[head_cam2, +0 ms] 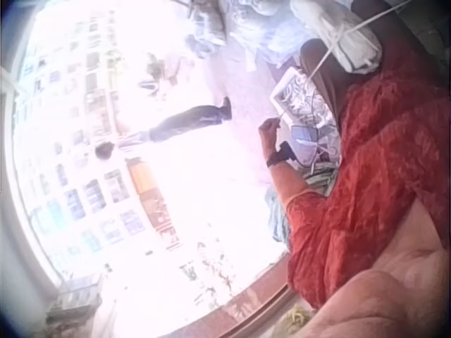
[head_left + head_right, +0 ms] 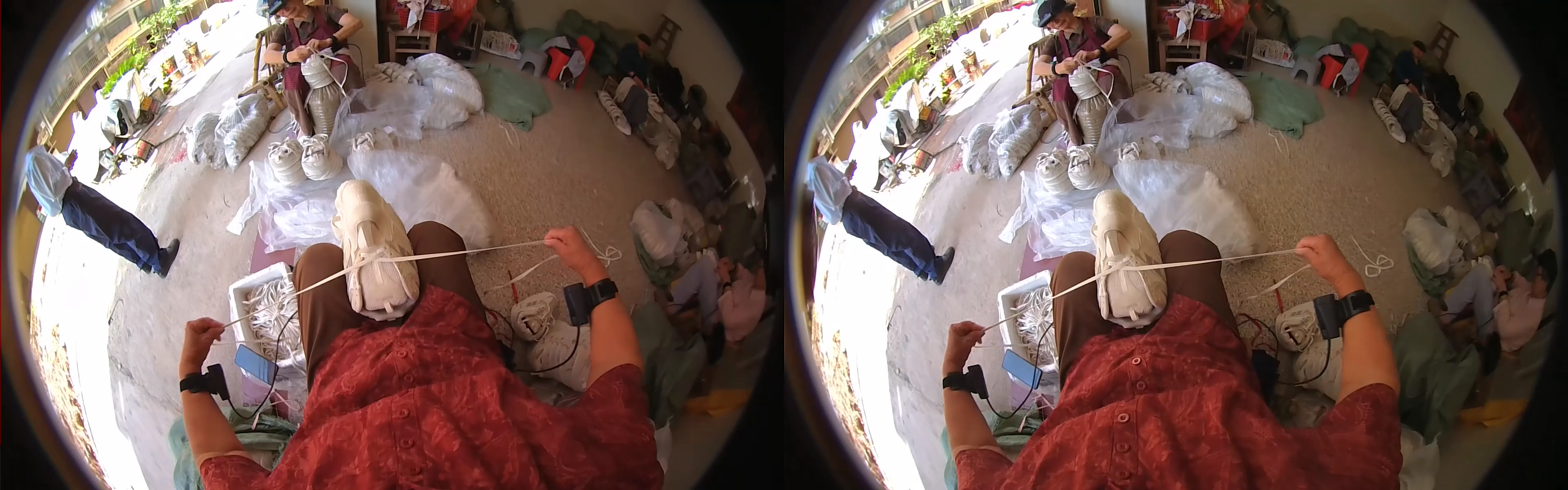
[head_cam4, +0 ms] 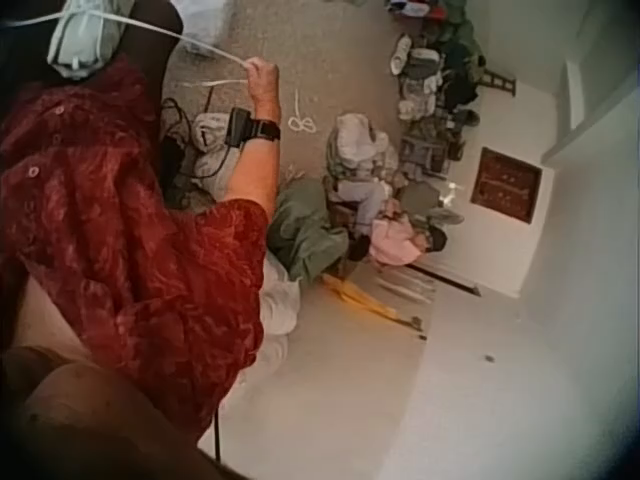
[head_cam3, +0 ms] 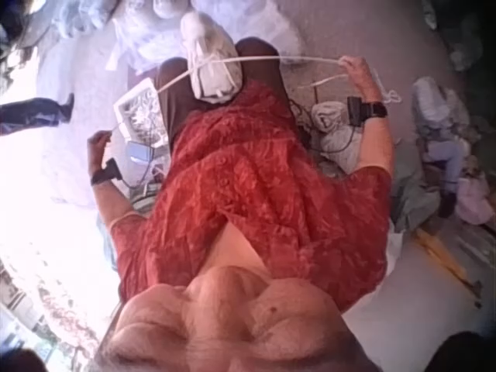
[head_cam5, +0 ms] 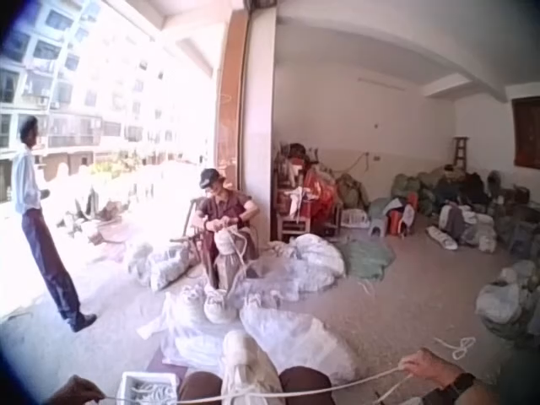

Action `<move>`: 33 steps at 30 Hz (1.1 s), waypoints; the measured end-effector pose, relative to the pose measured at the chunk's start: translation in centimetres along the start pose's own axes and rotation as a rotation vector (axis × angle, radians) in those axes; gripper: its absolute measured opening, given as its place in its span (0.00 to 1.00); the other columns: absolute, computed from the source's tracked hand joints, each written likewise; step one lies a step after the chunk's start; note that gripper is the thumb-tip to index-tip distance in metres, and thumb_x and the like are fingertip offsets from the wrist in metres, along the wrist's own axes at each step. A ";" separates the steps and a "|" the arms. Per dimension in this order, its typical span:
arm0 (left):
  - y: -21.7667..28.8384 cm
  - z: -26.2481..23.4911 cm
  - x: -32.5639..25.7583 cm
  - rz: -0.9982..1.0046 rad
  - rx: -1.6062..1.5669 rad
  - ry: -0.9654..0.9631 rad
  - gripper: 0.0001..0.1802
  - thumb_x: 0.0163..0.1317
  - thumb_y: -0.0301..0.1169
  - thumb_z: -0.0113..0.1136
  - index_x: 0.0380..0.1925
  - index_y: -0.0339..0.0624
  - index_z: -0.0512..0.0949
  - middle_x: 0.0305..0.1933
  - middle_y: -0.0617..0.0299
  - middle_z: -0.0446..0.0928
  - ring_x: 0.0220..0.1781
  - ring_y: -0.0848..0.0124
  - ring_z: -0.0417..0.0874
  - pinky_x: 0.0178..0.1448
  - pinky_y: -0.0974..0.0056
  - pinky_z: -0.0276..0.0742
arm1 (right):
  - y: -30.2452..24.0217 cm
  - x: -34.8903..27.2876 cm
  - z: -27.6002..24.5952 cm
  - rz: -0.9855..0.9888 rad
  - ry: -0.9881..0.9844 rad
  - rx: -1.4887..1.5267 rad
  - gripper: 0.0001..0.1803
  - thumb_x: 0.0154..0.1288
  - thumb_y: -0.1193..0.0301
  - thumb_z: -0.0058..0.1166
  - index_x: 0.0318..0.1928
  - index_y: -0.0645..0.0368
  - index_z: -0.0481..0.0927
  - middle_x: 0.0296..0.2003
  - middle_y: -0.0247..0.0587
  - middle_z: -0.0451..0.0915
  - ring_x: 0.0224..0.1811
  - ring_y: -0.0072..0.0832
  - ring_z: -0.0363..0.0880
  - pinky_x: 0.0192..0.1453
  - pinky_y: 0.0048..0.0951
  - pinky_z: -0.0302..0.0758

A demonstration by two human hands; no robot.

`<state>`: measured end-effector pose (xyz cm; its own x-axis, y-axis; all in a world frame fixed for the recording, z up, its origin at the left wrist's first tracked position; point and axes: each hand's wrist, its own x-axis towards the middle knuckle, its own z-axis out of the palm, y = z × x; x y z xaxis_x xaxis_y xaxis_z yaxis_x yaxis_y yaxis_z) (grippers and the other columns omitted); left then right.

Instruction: Lacing white athletic shoes in a workshop setting.

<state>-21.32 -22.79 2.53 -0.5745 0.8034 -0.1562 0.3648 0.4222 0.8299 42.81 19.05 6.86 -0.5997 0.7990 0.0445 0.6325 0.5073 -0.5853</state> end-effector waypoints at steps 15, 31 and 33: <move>-11.3 -18.1 -14.9 -0.548 0.151 0.407 0.01 0.49 0.22 0.60 0.22 0.35 0.80 0.15 0.60 0.76 0.15 0.75 0.74 0.17 0.71 0.65 | 21.3 -23.1 -21.3 0.451 0.386 -0.136 0.07 0.48 0.77 0.52 0.17 0.64 0.70 0.14 0.34 0.66 0.17 0.22 0.65 0.24 0.30 0.64; -5.6 4.1 -2.9 -0.539 -0.581 0.111 0.09 0.61 0.35 0.59 0.30 0.41 0.75 0.18 0.70 0.70 0.14 0.82 0.67 0.15 0.77 0.61 | -1.9 2.9 5.2 0.476 -0.633 0.404 0.06 0.55 0.73 0.57 0.24 0.62 0.79 0.17 0.34 0.76 0.16 0.20 0.71 0.21 0.22 0.69; 2.0 9.0 -0.6 -0.341 -0.763 -0.155 0.05 0.61 0.30 0.59 0.31 0.39 0.76 0.21 0.67 0.74 0.19 0.81 0.72 0.23 0.78 0.68 | -8.5 5.3 9.9 0.264 -0.917 0.561 0.06 0.56 0.73 0.56 0.25 0.64 0.79 0.19 0.37 0.79 0.20 0.23 0.78 0.24 0.23 0.73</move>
<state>-13.61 -18.59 -0.54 -0.4365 0.7552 -0.4891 -0.4365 0.2976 0.8491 29.41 15.78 4.07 -0.7611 0.2007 -0.6168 0.6213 -0.0476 -0.7821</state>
